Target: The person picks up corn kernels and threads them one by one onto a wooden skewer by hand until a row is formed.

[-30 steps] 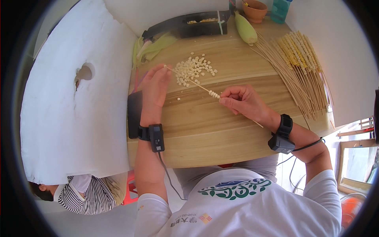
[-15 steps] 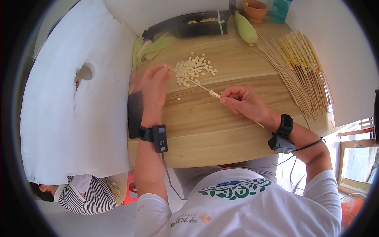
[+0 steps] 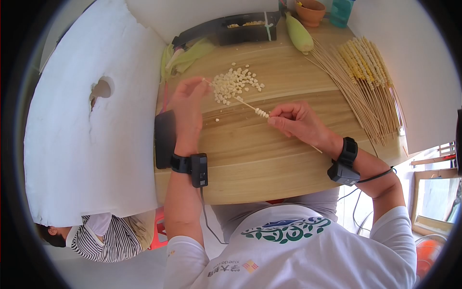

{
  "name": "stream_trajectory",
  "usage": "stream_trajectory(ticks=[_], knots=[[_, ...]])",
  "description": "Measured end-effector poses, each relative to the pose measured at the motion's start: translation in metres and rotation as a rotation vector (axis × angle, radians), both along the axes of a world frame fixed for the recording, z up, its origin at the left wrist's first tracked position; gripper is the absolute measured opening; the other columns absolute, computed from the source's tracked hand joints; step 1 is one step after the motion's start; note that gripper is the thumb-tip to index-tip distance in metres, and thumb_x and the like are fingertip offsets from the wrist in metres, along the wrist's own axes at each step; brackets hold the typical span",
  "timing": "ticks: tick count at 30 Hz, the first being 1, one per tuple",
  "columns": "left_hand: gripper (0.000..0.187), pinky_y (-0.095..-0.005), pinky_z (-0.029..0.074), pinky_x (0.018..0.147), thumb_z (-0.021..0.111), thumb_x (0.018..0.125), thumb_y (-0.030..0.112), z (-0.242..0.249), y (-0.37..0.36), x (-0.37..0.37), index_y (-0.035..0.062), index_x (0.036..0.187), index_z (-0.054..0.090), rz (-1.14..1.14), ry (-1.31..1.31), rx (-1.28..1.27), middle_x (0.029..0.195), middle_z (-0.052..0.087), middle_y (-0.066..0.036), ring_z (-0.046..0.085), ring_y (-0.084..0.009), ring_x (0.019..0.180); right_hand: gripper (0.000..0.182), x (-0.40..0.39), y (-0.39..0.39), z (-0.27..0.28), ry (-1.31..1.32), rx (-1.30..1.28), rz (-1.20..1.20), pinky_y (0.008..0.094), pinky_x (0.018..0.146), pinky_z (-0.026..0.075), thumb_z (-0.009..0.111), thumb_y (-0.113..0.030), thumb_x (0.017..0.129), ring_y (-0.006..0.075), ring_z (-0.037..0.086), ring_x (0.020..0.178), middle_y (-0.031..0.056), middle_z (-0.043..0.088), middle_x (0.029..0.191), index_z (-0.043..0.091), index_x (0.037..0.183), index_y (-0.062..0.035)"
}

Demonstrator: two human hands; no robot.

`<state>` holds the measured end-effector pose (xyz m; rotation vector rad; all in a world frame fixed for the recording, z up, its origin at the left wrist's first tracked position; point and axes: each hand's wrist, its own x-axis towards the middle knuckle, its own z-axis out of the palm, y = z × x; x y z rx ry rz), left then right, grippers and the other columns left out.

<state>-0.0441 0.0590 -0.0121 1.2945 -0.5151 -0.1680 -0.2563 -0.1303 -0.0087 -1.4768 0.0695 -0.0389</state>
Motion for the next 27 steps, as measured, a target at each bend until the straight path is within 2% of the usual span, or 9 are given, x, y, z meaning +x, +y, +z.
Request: stream_trajectory(ticks=[4,9,15,27], knots=[[0.015,-0.0278,0.051,0.077,0.062,0.086,0.001,0.002,-0.0025,-0.0043,-0.0012,0.101,0.061,0.003,-0.001,-0.003,0.097,0.068,-0.016,0.065,-0.0172,0.079,0.011,0.0003,-0.0011,0.0005,-0.025,0.0,-0.005,0.0177,0.048,0.032,0.061,-0.013,0.091,0.0005,0.042,0.054,-0.0064,0.051,0.062,0.063,0.088,-0.003],[0.017,-0.0283,0.052,0.078,0.06,0.089,0.007,0.0066,-0.003,-0.0082,-0.0019,0.104,0.061,-0.068,0.208,-0.173,0.103,0.065,-0.018,0.064,-0.0184,0.086,0.011,0.0008,-0.0014,-0.0012,-0.04,-0.004,-0.017,0.018,0.047,0.031,0.06,-0.013,0.092,0.0004,0.041,0.053,-0.0069,0.05,0.061,0.063,0.089,-0.0033],[0.015,-0.0267,0.051,0.076,0.061,0.09,0.009,0.0048,-0.0035,-0.0067,-0.0021,0.1,0.063,-0.093,0.388,-0.24,0.097,0.066,-0.015,0.062,-0.0167,0.081,0.011,-0.0009,0.0007,0.0033,-0.049,-0.016,-0.026,0.0177,0.048,0.032,0.06,-0.013,0.092,0.0003,0.042,0.054,-0.0068,0.05,0.061,0.063,0.089,-0.0028],[0.015,-0.0262,0.049,0.074,0.063,0.089,0.011,0.003,-0.0026,-0.0064,-0.0011,0.097,0.063,-0.135,0.388,-0.337,0.094,0.065,-0.011,0.058,-0.0144,0.079,0.01,-0.0004,0.0009,0.0015,-0.045,-0.028,-0.014,0.0172,0.048,0.034,0.061,-0.011,0.091,-0.0003,0.042,0.055,-0.0066,0.052,0.064,0.063,0.09,-0.0018]])
